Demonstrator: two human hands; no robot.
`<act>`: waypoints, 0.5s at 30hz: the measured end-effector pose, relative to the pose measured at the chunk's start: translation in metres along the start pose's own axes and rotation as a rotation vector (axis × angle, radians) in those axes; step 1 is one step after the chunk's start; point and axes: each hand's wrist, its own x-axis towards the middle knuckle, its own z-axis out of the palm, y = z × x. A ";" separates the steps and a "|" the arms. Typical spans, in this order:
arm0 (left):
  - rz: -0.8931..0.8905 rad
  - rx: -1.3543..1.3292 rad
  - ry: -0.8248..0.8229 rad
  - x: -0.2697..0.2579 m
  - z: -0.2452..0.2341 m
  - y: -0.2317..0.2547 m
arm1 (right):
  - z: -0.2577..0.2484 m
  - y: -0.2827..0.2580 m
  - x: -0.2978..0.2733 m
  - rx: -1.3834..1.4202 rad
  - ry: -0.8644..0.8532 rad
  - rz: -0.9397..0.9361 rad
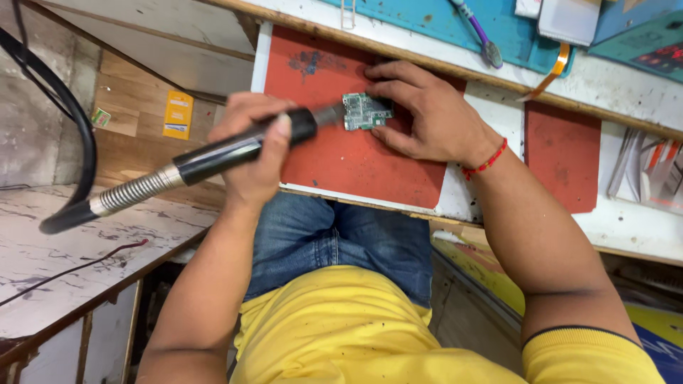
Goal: The person scrubs a small circuit board with a toothbrush, then uses a hot air gun to heat the board. The person holds the board steady with one hand while directing the hot air with the other.
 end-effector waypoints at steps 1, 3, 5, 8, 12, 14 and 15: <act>-0.003 -0.015 -0.027 -0.002 0.000 0.001 | 0.002 0.002 -0.003 0.012 -0.010 -0.005; 0.005 -0.048 -0.074 0.000 0.000 0.002 | 0.003 0.005 -0.007 0.020 -0.015 -0.021; 0.063 -0.018 -0.071 0.006 0.001 0.003 | 0.002 0.008 -0.006 0.010 -0.002 -0.056; 0.027 -0.022 -0.037 0.005 -0.001 0.005 | 0.007 0.013 -0.007 0.002 -0.014 0.004; 0.107 -0.090 -0.093 0.003 -0.001 0.003 | 0.013 0.021 -0.016 0.014 -0.023 0.013; 0.054 -0.042 -0.071 0.005 -0.001 0.001 | 0.012 0.023 -0.015 -0.006 -0.012 -0.019; 0.029 -0.015 -0.057 0.006 -0.001 0.001 | 0.012 0.023 -0.013 -0.015 -0.015 -0.033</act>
